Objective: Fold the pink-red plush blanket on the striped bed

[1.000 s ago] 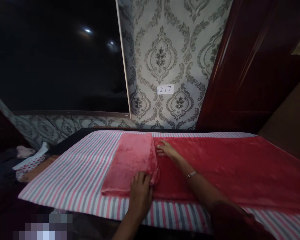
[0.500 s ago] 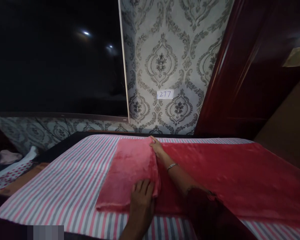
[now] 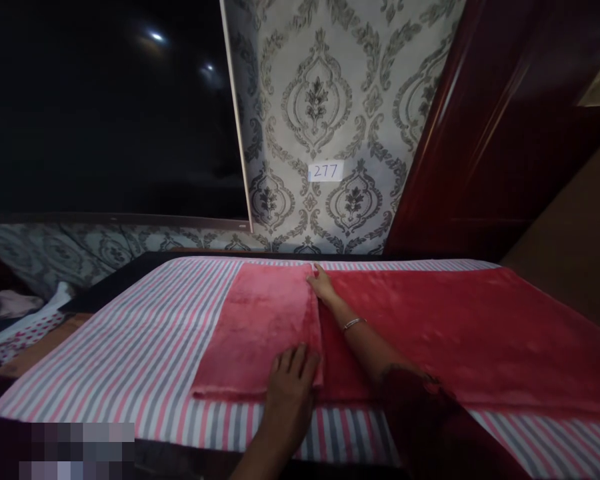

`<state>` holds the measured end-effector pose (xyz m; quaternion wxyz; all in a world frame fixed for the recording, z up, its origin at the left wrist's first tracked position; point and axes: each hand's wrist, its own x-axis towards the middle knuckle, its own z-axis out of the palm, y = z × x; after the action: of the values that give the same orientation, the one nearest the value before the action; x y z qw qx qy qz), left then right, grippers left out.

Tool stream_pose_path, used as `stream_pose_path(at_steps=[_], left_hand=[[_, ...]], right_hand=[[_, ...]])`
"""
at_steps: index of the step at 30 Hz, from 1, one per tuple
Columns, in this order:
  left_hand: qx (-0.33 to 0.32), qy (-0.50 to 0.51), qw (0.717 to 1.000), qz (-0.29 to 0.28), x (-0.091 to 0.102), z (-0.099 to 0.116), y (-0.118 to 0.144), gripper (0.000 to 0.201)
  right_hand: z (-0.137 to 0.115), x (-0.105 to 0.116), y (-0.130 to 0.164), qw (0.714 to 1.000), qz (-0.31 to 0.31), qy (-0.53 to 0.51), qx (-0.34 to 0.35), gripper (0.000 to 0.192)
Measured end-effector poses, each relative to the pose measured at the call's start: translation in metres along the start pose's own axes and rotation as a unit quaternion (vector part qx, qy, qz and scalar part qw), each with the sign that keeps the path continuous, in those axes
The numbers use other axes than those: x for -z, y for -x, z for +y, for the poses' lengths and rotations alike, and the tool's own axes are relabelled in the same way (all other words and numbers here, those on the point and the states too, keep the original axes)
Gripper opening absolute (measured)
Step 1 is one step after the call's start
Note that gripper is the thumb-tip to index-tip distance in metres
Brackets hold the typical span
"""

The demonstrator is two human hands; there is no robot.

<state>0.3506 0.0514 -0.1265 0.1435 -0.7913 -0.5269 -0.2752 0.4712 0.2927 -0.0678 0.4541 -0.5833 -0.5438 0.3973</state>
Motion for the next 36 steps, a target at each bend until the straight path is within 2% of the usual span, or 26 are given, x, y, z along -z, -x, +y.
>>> stream_pose_path(at_steps=[5,11,15,18,21,24,26,28,30,33,36], left_hand=[[-0.022,-0.001,0.997,-0.068,0.009,0.003,-0.002,0.062],[-0.016,-0.003,1.000,0.005,0.004,0.005,-0.002,0.060],[-0.043,0.004,0.998,-0.038,0.009,0.006,-0.005,0.061],[-0.027,0.026,0.996,-0.082,0.023,0.011,-0.007,0.061],[-0.031,0.113,0.985,-0.123,0.048,0.014,-0.013,0.060],[-0.030,0.240,0.961,-0.131,0.071,0.009,-0.026,0.048],[0.008,0.261,0.958,-0.118,0.077,0.003,-0.039,0.044],[0.051,0.199,0.972,-0.113,0.073,-0.002,-0.051,0.046],[0.076,0.108,0.982,-0.133,0.062,-0.004,-0.058,0.052],[0.079,0.042,0.979,-0.183,0.041,-0.002,-0.053,0.066],[0.061,0.027,0.980,-0.187,0.026,-0.002,-0.038,0.066]], right_hand=[[0.000,0.005,0.006,0.999,-0.011,0.030,0.009,0.069],[-0.006,0.014,0.032,0.993,-0.039,0.102,0.044,0.082],[-0.007,0.018,0.045,0.984,-0.061,0.156,0.064,0.082],[-0.008,0.021,0.047,0.974,-0.066,0.203,0.070,0.079],[-0.015,0.023,0.044,0.960,-0.058,0.260,0.080,0.078],[-0.031,0.019,0.039,0.941,-0.052,0.313,0.117,0.076],[-0.043,0.013,0.035,0.926,-0.063,0.342,0.146,0.072],[-0.051,0.006,0.031,0.911,-0.083,0.369,0.167,0.069],[-0.051,-0.001,0.029,0.896,-0.105,0.394,0.178,0.067],[-0.037,-0.008,0.025,0.876,-0.143,0.428,0.173,0.064],[-0.017,-0.010,0.022,0.866,-0.159,0.447,0.159,0.063]])
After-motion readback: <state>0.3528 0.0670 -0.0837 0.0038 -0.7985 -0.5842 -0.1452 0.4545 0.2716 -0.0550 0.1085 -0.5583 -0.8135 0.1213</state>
